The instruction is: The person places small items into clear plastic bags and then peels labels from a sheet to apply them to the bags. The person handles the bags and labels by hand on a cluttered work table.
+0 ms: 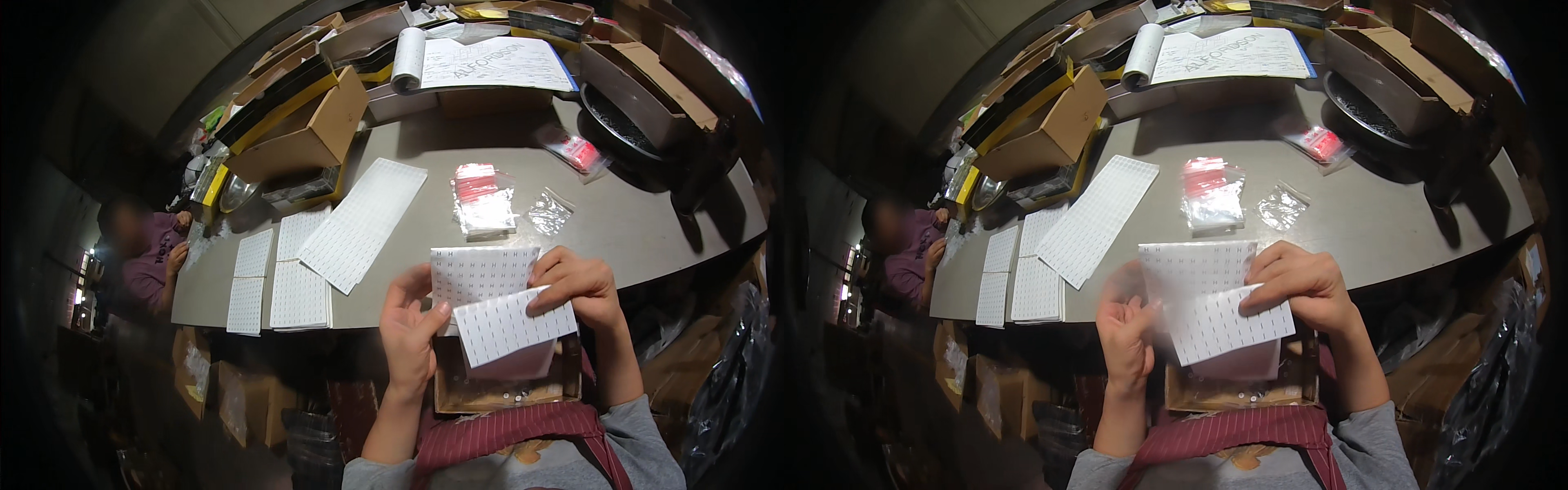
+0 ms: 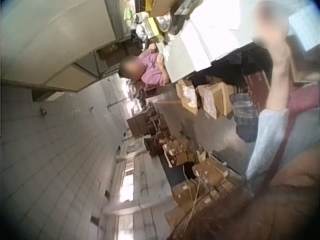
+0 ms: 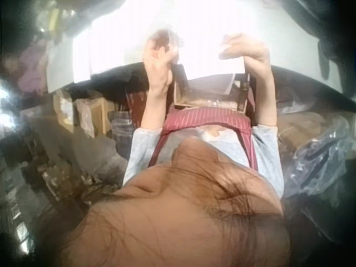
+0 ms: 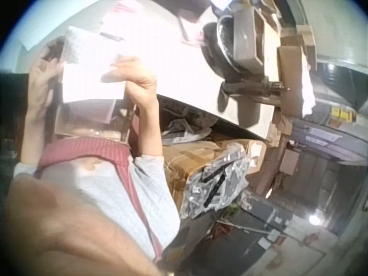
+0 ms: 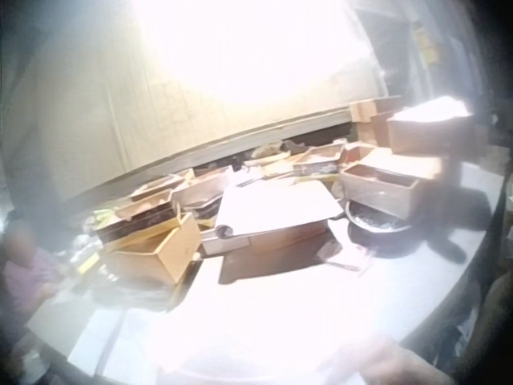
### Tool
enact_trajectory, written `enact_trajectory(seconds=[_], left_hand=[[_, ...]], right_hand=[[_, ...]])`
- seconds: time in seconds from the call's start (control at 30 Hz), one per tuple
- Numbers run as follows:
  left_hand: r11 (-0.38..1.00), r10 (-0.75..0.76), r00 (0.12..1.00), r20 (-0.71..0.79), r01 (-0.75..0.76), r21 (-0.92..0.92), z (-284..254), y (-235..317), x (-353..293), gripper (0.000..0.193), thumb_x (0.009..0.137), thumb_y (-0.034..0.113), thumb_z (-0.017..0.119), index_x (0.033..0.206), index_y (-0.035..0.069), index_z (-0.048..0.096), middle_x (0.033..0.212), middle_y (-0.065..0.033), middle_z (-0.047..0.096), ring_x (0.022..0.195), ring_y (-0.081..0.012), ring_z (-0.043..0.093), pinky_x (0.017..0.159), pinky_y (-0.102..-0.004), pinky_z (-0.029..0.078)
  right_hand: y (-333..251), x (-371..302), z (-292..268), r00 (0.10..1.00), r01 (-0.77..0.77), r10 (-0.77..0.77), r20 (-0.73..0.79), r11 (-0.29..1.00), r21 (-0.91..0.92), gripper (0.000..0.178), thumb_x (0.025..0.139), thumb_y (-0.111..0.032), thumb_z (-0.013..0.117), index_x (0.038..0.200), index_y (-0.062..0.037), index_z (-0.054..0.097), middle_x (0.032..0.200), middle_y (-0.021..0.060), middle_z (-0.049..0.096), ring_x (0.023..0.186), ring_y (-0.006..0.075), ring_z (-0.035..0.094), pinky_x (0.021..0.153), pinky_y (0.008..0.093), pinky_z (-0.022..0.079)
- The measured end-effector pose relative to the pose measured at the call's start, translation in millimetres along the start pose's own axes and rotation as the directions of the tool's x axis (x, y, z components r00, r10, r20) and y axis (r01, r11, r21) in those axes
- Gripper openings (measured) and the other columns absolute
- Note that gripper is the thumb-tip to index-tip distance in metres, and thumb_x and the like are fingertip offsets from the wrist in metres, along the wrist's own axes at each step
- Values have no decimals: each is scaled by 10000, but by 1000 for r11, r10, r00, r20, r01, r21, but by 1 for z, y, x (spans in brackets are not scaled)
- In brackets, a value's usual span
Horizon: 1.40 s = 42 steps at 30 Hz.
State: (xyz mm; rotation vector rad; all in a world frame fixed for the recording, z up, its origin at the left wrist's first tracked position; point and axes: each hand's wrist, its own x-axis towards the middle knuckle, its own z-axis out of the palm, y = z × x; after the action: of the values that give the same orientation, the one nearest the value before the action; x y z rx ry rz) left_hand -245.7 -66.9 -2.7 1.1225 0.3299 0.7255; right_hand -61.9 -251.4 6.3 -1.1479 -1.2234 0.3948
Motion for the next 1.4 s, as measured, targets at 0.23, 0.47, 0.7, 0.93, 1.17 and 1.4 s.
enact_trajectory(seconds=[0.23,0.47,0.7,0.93,1.17,1.4], left_hand=[[931,98,933,346,-208,299,-8,27,-4,662,879,-134,605,1490,-8,382,1415,-176,500,1127,-223,622,876,-301,564],[829,-190,889,417,-83,553,-2,45,15,312,880,-25,585,1168,-62,698,993,-105,731,912,-130,674,873,-268,528],[955,-133,965,225,64,289,-11,34,30,244,949,6,581,1137,-99,696,1065,-123,717,976,-140,658,849,-243,518],[944,-169,940,296,67,324,-7,38,30,405,770,41,582,1129,-95,708,1029,-141,738,854,-139,668,768,-233,517],[947,-162,942,295,65,313,-11,34,33,516,704,70,545,1165,-120,678,1103,-195,716,946,-195,683,862,-280,532],[954,-132,949,287,43,298,-10,26,33,509,775,-23,542,1269,-121,613,1231,-199,665,1005,-176,641,835,-267,499]], right_hand=[[18,-7,0,984,-53,80,-160,985,163,222,660,13,598,794,49,771,798,158,729,931,281,624,835,350,502],[31,-4,0,966,-169,228,-120,912,375,147,708,-49,634,778,18,745,786,180,695,935,300,597,912,399,508],[39,-23,-45,970,186,0,-244,644,742,154,814,-148,611,770,-40,712,759,162,658,973,308,568,1141,535,416],[20,-15,-24,985,-60,121,-120,906,418,197,773,-57,606,862,57,740,866,236,704,842,328,648,766,380,523],[23,-15,-23,980,-48,140,-140,853,519,217,777,-32,588,887,69,745,865,232,709,870,323,669,776,374,535],[21,-18,-20,991,76,-26,-134,920,384,274,756,-65,558,895,71,752,879,236,713,874,328,668,776,382,534]])
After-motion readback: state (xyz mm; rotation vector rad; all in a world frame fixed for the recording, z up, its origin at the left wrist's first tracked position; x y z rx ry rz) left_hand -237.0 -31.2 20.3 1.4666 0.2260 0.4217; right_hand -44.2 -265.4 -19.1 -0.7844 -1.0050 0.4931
